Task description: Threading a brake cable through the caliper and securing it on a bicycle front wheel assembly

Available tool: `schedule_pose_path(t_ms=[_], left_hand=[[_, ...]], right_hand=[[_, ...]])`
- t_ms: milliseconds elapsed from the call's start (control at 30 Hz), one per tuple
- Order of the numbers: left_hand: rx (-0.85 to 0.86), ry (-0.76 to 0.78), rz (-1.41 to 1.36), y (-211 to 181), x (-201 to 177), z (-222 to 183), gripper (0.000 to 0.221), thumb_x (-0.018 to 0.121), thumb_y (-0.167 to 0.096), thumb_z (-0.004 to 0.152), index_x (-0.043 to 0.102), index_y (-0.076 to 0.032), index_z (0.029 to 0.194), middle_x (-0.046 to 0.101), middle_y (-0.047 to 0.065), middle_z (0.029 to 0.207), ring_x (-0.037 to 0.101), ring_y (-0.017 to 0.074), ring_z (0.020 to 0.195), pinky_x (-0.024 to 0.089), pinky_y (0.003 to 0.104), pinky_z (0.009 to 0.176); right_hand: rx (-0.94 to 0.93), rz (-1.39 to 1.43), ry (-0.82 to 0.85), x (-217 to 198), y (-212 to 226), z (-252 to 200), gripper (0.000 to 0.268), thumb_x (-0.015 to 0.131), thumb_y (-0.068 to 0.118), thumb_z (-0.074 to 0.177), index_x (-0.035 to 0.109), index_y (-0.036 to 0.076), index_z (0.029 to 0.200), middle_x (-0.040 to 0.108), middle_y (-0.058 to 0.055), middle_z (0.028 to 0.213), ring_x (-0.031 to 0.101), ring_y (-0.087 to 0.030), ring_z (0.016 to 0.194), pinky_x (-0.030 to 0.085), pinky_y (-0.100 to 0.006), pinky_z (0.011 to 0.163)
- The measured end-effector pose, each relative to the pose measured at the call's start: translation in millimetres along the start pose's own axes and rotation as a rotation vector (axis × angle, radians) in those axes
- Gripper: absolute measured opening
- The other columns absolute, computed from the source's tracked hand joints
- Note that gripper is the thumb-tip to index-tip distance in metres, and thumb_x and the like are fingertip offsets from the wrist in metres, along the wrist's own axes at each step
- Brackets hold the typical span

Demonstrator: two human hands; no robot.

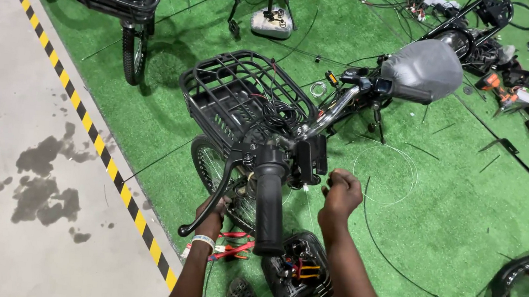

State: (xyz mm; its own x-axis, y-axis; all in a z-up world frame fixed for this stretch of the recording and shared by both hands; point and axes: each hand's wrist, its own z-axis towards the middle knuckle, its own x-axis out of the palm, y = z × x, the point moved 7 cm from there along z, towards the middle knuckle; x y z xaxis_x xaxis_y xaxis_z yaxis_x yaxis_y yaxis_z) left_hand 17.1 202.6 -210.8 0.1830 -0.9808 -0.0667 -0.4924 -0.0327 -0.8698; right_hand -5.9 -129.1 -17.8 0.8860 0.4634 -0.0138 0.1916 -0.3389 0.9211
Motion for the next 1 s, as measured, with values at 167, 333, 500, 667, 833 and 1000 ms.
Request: schedule_pose_path(t_ms=[167, 333, 500, 667, 833, 1000], left_hand=[[-0.124, -0.009, -0.068, -19.1, 3.4, -38.4, 0.023, 0.06, -0.023, 0.092, 0.072, -0.004, 0.094, 0.046, 0.009, 0.049, 0.044, 0.0148, 0.04, 0.036, 0.026, 0.037], [-0.109, 0.148, -0.149, 37.0, 11.0, -14.5, 0.028, 0.054, -0.043, 0.094, 0.066, -0.018, 0.092, 0.037, -0.005, 0.055, 0.032, 0.0077, 0.045, 0.022, 0.024, 0.042], [-0.211, 0.201, -0.296, 106.6, 25.5, 26.8, 0.032, 0.059, -0.044, 0.089, 0.066, -0.021, 0.109, 0.068, -0.002, 0.096, 0.055, 0.0085, 0.082, 0.04, 0.023, 0.065], [-0.074, 0.231, -0.407, 103.7, 55.5, 48.9, 0.024, 0.056, -0.037, 0.093, 0.06, -0.015, 0.1, 0.06, 0.002, 0.087, 0.052, 0.0146, 0.079, 0.04, 0.028, 0.067], [-0.03, 0.317, -0.363, 127.0, 62.3, 81.1, 0.041, 0.062, -0.051, 0.083, 0.06, -0.016, 0.104, 0.065, 0.007, 0.109, 0.059, 0.0235, 0.106, 0.045, 0.045, 0.093], [-0.066, 0.138, -0.028, 123.2, 75.1, 124.1, 0.061, 0.049, -0.05, 0.088, 0.05, -0.005, 0.129, 0.06, 0.014, 0.123, 0.056, 0.0232, 0.111, 0.041, 0.033, 0.098]], right_hand=[[0.016, -0.157, 0.298, 57.8, -19.6, 79.4, 0.016, 0.058, 0.003, 0.084, 0.071, 0.01, 0.091, 0.063, -0.009, 0.078, 0.058, -0.02, 0.068, 0.053, -0.034, 0.057], [0.039, -0.129, 0.336, 81.1, -9.4, 108.9, 0.017, 0.059, 0.001, 0.082, 0.07, 0.009, 0.091, 0.065, -0.009, 0.079, 0.059, -0.02, 0.069, 0.053, -0.033, 0.058], [0.073, -0.113, 0.365, 80.4, -23.1, 115.1, 0.017, 0.059, -0.001, 0.081, 0.07, 0.008, 0.092, 0.066, -0.01, 0.08, 0.06, -0.02, 0.07, 0.053, -0.033, 0.059], [0.078, -0.087, 0.391, 77.1, -31.0, 109.8, 0.018, 0.06, -0.002, 0.079, 0.07, 0.006, 0.092, 0.067, -0.01, 0.081, 0.061, -0.02, 0.07, 0.053, -0.033, 0.06], [0.08, -0.037, 0.424, 84.0, -25.6, 92.0, 0.02, 0.061, -0.005, 0.077, 0.07, 0.005, 0.093, 0.068, -0.01, 0.083, 0.063, -0.02, 0.071, 0.053, -0.033, 0.061], [0.091, -0.007, 0.473, 92.0, -20.9, 89.1, 0.021, 0.062, -0.007, 0.076, 0.069, 0.004, 0.093, 0.069, -0.01, 0.084, 0.064, -0.02, 0.072, 0.053, -0.033, 0.062]])
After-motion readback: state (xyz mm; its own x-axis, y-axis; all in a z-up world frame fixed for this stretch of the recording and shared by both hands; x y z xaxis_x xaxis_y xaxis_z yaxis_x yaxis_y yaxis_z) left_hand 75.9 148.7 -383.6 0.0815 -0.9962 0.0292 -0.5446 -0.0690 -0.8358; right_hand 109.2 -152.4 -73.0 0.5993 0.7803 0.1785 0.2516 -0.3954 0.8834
